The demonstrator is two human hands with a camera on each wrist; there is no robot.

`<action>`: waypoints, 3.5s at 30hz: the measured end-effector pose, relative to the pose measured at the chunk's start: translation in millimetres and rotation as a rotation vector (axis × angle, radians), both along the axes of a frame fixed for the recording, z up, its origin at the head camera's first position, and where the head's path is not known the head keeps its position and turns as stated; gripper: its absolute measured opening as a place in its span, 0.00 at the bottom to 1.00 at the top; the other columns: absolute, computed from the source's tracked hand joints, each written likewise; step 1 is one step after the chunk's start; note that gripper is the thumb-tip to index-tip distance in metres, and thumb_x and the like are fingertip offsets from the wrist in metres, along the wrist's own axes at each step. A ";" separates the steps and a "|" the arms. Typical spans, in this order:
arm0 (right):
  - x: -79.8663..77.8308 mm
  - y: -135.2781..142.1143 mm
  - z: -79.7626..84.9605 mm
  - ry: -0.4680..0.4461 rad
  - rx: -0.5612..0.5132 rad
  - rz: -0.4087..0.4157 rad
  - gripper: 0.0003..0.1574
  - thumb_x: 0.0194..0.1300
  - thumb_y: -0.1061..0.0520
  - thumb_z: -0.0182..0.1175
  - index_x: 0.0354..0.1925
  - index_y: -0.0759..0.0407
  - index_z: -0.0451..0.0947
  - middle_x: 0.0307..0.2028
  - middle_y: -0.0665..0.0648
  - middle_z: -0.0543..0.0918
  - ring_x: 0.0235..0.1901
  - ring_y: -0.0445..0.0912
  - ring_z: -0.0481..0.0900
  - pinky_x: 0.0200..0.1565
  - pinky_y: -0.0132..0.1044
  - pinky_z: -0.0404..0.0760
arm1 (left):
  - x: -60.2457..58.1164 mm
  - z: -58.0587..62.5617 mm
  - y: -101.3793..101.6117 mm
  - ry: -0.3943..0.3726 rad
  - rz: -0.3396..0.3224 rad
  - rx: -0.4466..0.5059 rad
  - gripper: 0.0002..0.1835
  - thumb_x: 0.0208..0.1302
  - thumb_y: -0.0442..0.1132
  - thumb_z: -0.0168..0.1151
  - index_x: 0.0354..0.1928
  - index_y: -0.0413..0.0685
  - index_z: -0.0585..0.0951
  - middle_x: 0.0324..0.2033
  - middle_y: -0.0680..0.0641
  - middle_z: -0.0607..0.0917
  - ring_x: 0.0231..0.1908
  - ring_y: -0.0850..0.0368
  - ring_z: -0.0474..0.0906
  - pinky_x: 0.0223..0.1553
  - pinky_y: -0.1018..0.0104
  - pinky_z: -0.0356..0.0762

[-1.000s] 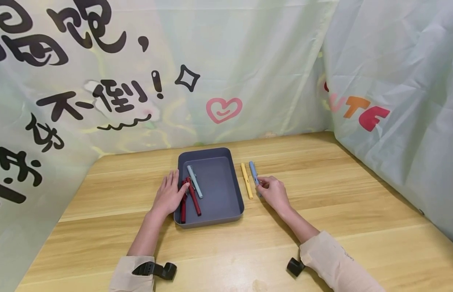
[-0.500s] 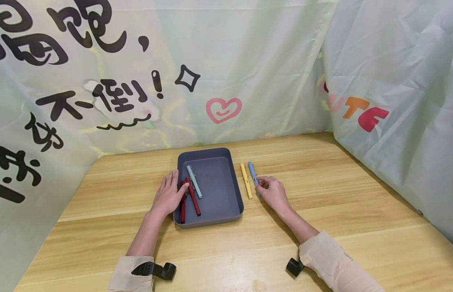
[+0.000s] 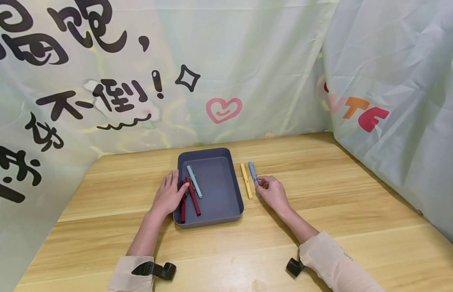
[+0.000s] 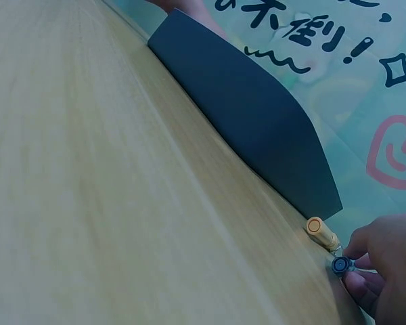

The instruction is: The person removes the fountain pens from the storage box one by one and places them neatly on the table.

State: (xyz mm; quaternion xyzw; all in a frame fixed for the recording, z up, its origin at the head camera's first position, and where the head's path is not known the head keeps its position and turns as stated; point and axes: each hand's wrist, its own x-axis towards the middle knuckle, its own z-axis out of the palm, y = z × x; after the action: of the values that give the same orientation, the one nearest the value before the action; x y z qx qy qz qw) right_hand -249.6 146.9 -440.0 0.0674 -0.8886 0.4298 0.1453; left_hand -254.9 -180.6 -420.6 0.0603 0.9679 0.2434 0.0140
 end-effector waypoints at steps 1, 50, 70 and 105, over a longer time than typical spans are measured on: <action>0.1 0.0 0.1 -0.002 -0.002 0.001 0.16 0.56 0.65 0.61 0.45 0.68 0.79 0.33 0.60 0.77 0.29 0.47 0.77 0.24 0.32 0.73 | 0.1 0.1 0.1 0.002 -0.001 0.000 0.37 0.71 0.56 0.35 0.71 0.41 0.41 0.69 0.35 0.40 0.66 0.34 0.35 0.61 0.40 0.40; 2.4 -4.1 11.5 0.046 -0.016 0.012 0.17 0.58 0.62 0.60 0.46 0.66 0.79 0.37 0.61 0.77 0.30 0.49 0.77 0.29 0.38 0.76 | 0.8 0.0 -1.5 0.009 0.009 0.008 0.37 0.71 0.55 0.35 0.71 0.42 0.41 0.69 0.35 0.42 0.66 0.34 0.36 0.62 0.41 0.40; 5.2 -67.7 67.5 0.043 -0.002 0.208 0.12 0.58 0.61 0.62 0.42 0.61 0.82 0.39 0.57 0.78 0.31 0.48 0.78 0.30 0.36 0.77 | -0.9 1.7 -1.6 0.002 0.000 -0.021 0.32 0.70 0.42 0.34 0.71 0.41 0.42 0.69 0.35 0.42 0.66 0.34 0.37 0.62 0.41 0.42; -45.9 -162.8 52.8 -0.292 0.334 0.476 0.13 0.57 0.60 0.64 0.43 0.56 0.81 0.36 0.55 0.83 0.32 0.44 0.78 0.33 0.35 0.75 | -2.9 1.4 0.1 -0.026 0.033 -0.015 0.32 0.71 0.45 0.36 0.72 0.45 0.41 0.69 0.38 0.41 0.67 0.37 0.36 0.62 0.42 0.42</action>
State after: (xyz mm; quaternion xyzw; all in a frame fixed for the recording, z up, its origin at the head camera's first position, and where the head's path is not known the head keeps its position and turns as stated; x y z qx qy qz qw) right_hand -295.5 -15.9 -387.2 0.2339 -0.9176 0.3050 -0.1012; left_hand -257.7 -180.6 -419.2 0.0412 0.9704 0.2369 0.0229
